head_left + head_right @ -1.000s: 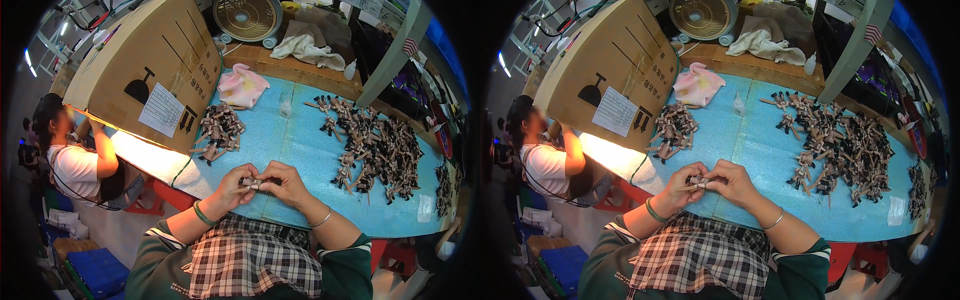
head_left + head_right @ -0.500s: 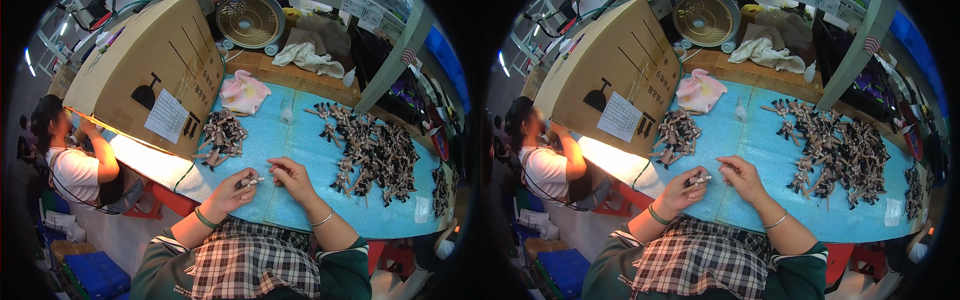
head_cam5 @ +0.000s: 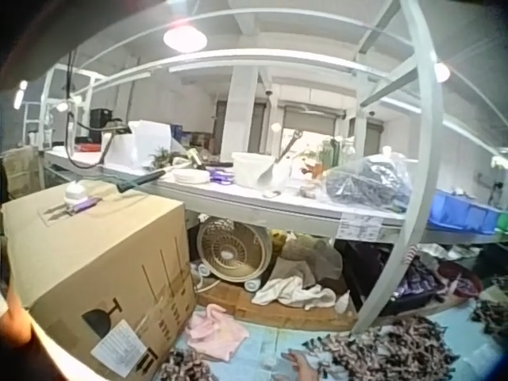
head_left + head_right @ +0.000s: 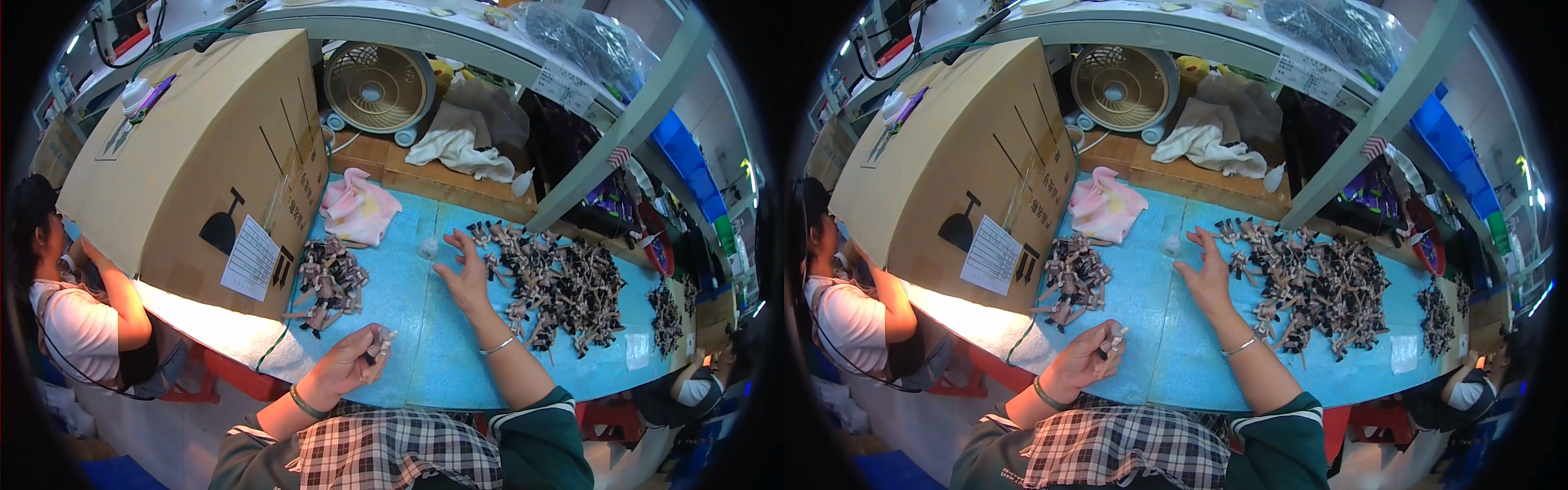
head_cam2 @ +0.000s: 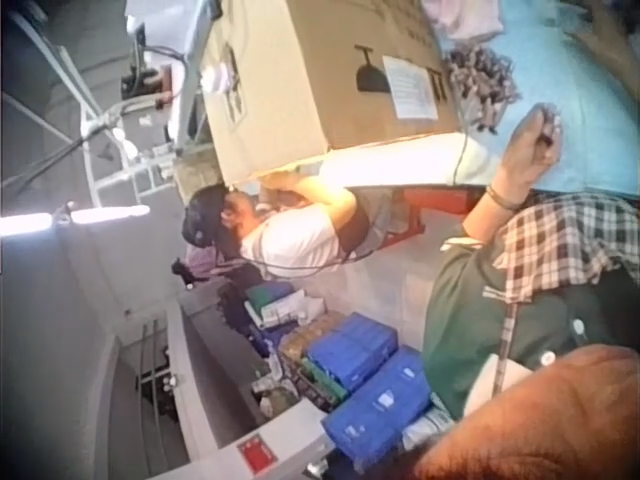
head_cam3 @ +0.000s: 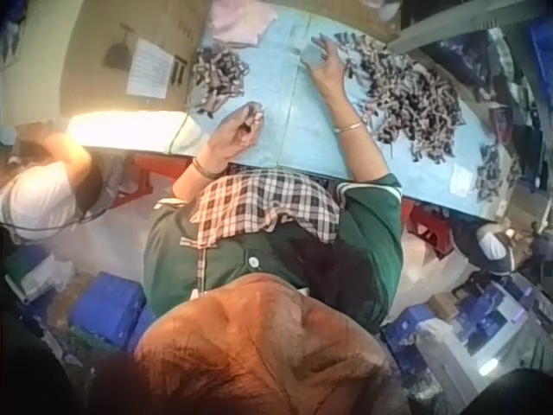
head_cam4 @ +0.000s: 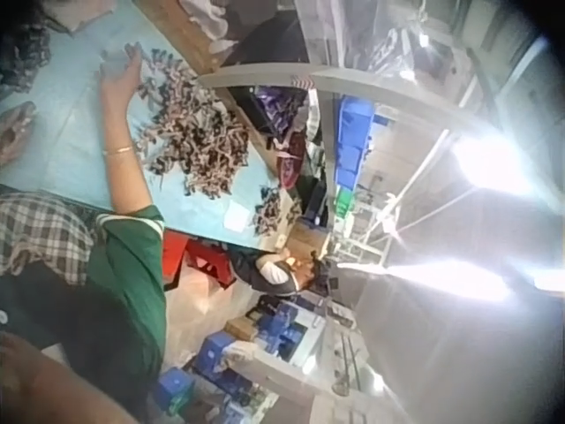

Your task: The person assembles miniature figurines by applying liquid adhesive to small components with a squeeze bottle and attaching the pieces onto the figurine bodies by hand.

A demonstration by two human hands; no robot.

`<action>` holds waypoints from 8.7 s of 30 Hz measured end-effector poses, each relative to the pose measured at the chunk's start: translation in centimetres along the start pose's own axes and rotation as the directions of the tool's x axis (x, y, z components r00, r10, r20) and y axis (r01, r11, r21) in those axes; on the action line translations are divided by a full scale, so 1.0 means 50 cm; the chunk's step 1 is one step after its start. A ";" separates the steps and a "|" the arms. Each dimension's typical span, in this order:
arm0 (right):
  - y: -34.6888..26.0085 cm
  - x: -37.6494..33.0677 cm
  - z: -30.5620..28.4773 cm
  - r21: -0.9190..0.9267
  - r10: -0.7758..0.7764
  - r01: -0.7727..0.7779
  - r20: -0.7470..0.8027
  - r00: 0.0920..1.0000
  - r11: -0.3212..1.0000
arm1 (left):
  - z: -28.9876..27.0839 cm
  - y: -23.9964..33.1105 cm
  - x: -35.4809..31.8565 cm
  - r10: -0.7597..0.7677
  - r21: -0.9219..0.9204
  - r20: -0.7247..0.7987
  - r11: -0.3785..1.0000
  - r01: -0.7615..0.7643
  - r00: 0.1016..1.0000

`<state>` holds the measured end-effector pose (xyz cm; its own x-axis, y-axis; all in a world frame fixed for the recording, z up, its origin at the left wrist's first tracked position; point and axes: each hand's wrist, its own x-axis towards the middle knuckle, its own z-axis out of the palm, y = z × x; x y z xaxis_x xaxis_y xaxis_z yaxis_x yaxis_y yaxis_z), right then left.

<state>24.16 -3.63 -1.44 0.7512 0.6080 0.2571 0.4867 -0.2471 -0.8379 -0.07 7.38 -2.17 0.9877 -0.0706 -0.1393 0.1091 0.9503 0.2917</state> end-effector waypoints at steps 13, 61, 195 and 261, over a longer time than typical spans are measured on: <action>-0.141 -0.131 -0.026 0.064 -0.280 0.273 0.272 0.921 0.960 | -0.008 0.015 -0.026 0.073 -0.200 0.014 0.977 -0.068 0.997; -0.192 -0.290 -0.110 -0.120 -0.528 0.538 0.107 0.843 0.834 | 0.006 -0.019 -0.030 -0.091 -0.192 -0.045 0.978 0.080 0.995; -0.049 -0.195 0.001 0.504 -0.204 -0.276 0.704 0.680 0.818 | 0.045 -0.102 0.008 -0.135 0.086 -0.566 0.971 0.222 0.813; -0.067 -0.185 -0.021 0.441 -0.300 -0.052 0.689 0.660 0.896 | 0.046 -0.092 0.010 -0.192 0.052 -0.515 0.966 0.255 0.835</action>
<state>16.04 -9.24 -0.47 0.0427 0.9951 0.0893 0.2004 0.0790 -0.9765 0.20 2.28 -1.39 0.7464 -0.0854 -0.6600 0.3627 0.8837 0.2958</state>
